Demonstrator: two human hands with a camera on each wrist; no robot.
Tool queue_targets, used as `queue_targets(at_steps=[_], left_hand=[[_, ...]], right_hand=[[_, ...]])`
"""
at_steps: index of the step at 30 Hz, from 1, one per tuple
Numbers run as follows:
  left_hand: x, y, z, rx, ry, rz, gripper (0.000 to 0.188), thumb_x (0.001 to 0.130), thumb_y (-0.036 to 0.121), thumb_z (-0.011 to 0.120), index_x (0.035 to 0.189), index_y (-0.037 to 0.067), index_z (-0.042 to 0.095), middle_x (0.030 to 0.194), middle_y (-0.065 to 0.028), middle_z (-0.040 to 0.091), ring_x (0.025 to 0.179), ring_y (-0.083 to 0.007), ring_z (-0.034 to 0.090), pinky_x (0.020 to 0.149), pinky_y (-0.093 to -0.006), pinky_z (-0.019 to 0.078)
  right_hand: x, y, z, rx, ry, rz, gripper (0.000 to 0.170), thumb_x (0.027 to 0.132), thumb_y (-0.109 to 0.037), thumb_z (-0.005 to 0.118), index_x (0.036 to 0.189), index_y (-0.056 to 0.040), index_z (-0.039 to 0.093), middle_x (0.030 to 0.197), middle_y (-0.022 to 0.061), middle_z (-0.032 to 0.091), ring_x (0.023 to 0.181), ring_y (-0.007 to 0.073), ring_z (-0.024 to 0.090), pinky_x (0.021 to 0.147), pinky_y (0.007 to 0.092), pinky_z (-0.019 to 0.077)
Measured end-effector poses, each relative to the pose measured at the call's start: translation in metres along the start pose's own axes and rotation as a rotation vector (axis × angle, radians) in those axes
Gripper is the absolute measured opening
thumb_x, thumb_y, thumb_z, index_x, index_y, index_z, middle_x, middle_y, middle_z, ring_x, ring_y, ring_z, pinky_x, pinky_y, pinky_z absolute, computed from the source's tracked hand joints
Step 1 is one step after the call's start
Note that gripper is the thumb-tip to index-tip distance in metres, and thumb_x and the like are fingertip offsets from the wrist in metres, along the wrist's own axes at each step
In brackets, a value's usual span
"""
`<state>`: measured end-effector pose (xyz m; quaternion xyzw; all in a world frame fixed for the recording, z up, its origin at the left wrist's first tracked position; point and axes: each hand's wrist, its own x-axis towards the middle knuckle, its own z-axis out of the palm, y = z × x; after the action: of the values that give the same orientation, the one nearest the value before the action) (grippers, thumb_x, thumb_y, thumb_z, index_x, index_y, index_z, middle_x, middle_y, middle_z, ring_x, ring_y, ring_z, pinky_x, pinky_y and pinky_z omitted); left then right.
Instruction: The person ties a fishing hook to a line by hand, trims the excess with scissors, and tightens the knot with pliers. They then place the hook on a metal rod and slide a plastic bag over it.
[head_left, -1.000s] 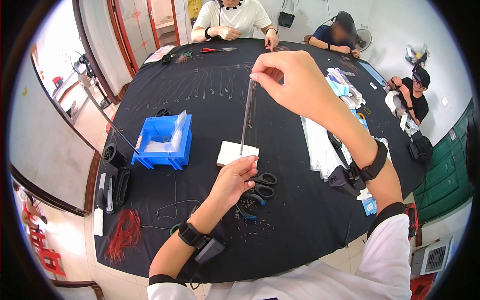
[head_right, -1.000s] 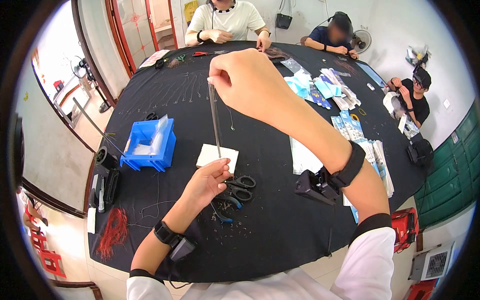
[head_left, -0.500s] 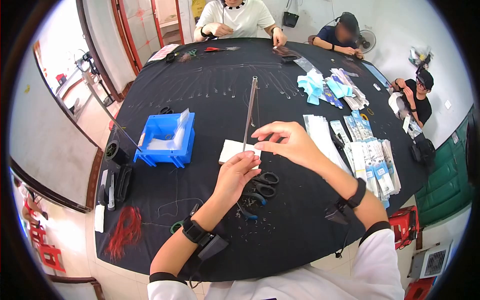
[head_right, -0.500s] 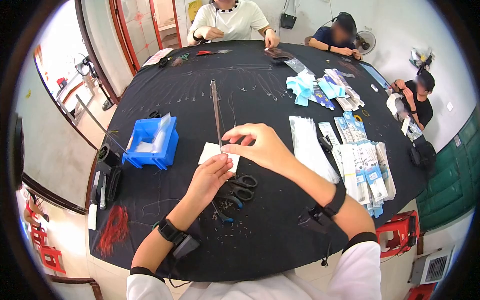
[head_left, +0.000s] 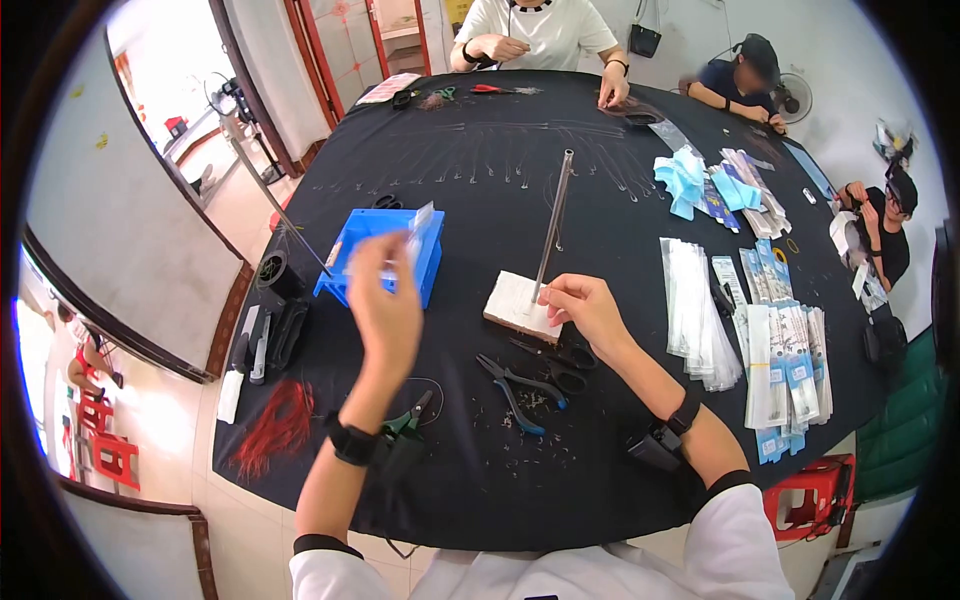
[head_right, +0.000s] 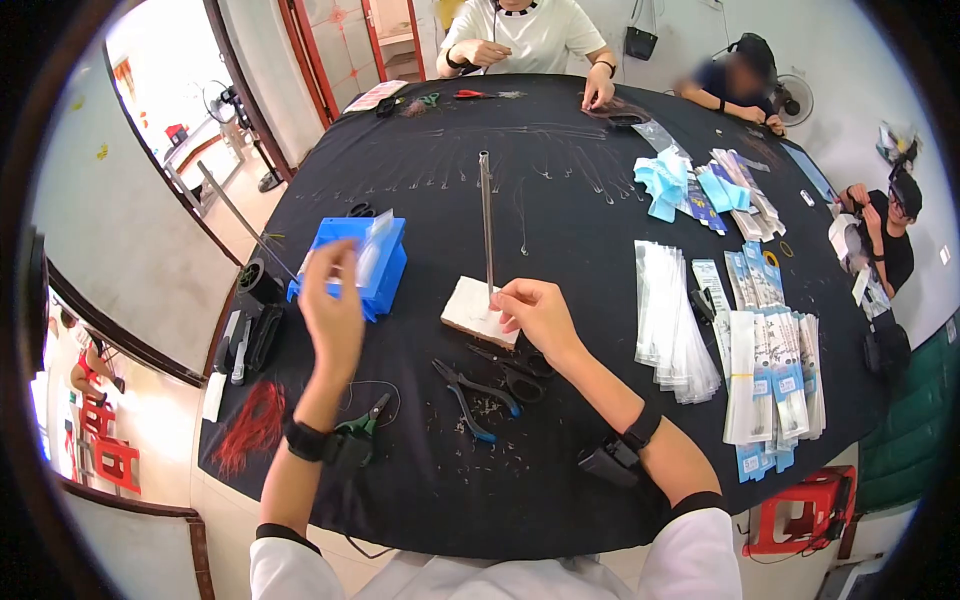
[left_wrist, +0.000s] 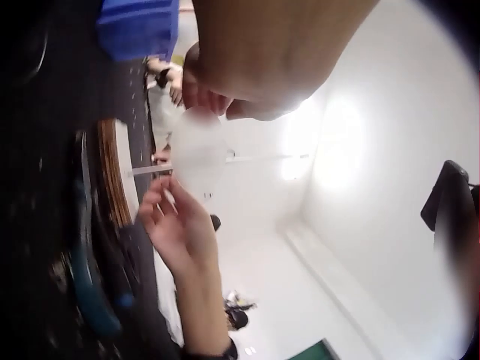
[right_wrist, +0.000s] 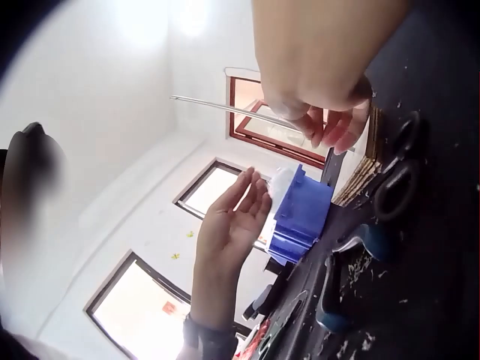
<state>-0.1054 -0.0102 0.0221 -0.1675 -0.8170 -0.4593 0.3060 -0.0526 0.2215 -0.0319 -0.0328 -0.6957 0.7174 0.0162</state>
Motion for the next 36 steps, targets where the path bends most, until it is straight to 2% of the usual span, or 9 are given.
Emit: queue_targets(at_steps=[2, 4, 8, 9, 15, 18, 31, 34, 36], left_hand=[[0.024, -0.032, -0.004, 0.34, 0.146, 0.263, 0.023, 0.089, 0.01, 0.053, 0.107, -0.002, 0.06, 0.097, -0.0135, 0.064, 0.093, -0.0219, 0.06, 0.087, -0.0335, 0.0433], [0.035, -0.104, 0.016, 0.265, -0.056, 0.313, 0.025, 0.088, 0.014, 0.051, 0.105, -0.003, 0.058, 0.101, -0.0193, 0.061, 0.088, -0.0357, 0.057, 0.083, -0.0413, 0.0432], [0.062, -0.114, 0.014, -0.049, -0.785, -0.141, 0.022, 0.083, 0.011, 0.053, 0.097, -0.006, 0.059, 0.074, -0.0106, 0.062, 0.068, -0.0118, 0.056, 0.063, -0.0273, 0.0429], [0.059, -0.101, 0.014, -0.043, -0.665, -0.111, 0.019, 0.082, 0.011, 0.054, 0.088, -0.005, 0.06, 0.062, -0.0034, 0.054, 0.062, -0.004, 0.048, 0.055, -0.0227, 0.0373], [0.057, -0.078, 0.003, -0.042, -0.6, -0.113, 0.021, 0.082, 0.014, 0.056, 0.087, -0.004, 0.063, 0.062, -0.0021, 0.054, 0.059, -0.0059, 0.047, 0.054, -0.0239, 0.0381], [0.058, -0.063, -0.002, -0.232, -0.567, -0.328, 0.024, 0.084, 0.019, 0.058, 0.093, -0.002, 0.066, 0.061, -0.0027, 0.055, 0.058, -0.0067, 0.05, 0.055, -0.0238, 0.04], [0.055, -0.01, -0.027, 0.253, -0.374, -0.041, 0.023, 0.086, 0.016, 0.055, 0.098, -0.001, 0.065, 0.072, -0.0197, 0.063, 0.062, -0.0224, 0.063, 0.062, -0.0337, 0.0476], [0.053, 0.002, -0.033, 0.383, -0.139, 0.173, 0.024, 0.087, 0.017, 0.053, 0.099, -0.001, 0.064, 0.073, -0.0236, 0.06, 0.065, -0.0285, 0.063, 0.063, -0.0347, 0.047], [0.047, 0.033, -0.036, 0.288, -0.098, 0.049, 0.022, 0.09, 0.015, 0.051, 0.099, -0.001, 0.064, 0.077, -0.0171, 0.065, 0.069, -0.0217, 0.066, 0.062, -0.0313, 0.0487]], right_hand=[[0.001, 0.002, 0.0, 0.027, -0.008, 0.006, 0.012, 0.086, -0.011, 0.058, 0.082, -0.0009, 0.063, 0.078, 0.0034, 0.062, 0.065, 0.0069, 0.056, 0.059, 0.0205, 0.0477], [0.0, -0.002, 0.001, 0.022, -0.03, 0.018, 0.013, 0.087, -0.012, 0.058, 0.081, -0.0012, 0.062, 0.078, 0.0034, 0.062, 0.065, 0.007, 0.056, 0.06, 0.0206, 0.0474], [-0.002, -0.004, 0.002, 0.0, -0.053, 0.03, 0.015, 0.087, -0.013, 0.057, 0.079, -0.0015, 0.061, 0.078, 0.0034, 0.062, 0.065, 0.0074, 0.056, 0.061, 0.0207, 0.0469], [-0.001, 0.0, 0.001, 0.014, -0.046, 0.005, 0.016, 0.086, -0.015, 0.059, 0.079, -0.0015, 0.061, 0.075, 0.0038, 0.062, 0.061, 0.0075, 0.055, 0.057, 0.0212, 0.0464], [-0.001, 0.0, 0.001, 0.016, -0.065, -0.004, 0.015, 0.087, -0.015, 0.059, 0.08, -0.0017, 0.061, 0.075, 0.0029, 0.061, 0.061, 0.0068, 0.055, 0.057, 0.0206, 0.0466], [-0.002, 0.0, -0.001, 0.018, -0.082, -0.005, 0.014, 0.087, -0.013, 0.057, 0.08, -0.0018, 0.061, 0.077, 0.0023, 0.061, 0.066, 0.0067, 0.055, 0.062, 0.0194, 0.0458], [0.0, 0.006, -0.001, 0.033, -0.059, -0.05, 0.014, 0.086, -0.013, 0.058, 0.078, -0.0014, 0.06, 0.073, 0.0026, 0.061, 0.062, 0.0068, 0.056, 0.058, 0.0209, 0.0491], [0.002, 0.01, -0.002, 0.038, -0.071, -0.051, 0.013, 0.087, -0.011, 0.057, 0.079, -0.0008, 0.06, 0.078, 0.0047, 0.063, 0.069, 0.009, 0.06, 0.061, 0.022, 0.0498], [0.002, 0.008, -0.003, 0.038, -0.078, -0.03, 0.013, 0.088, -0.009, 0.055, 0.08, 0.0, 0.06, 0.085, 0.0075, 0.065, 0.077, 0.012, 0.062, 0.067, 0.0233, 0.0497]])
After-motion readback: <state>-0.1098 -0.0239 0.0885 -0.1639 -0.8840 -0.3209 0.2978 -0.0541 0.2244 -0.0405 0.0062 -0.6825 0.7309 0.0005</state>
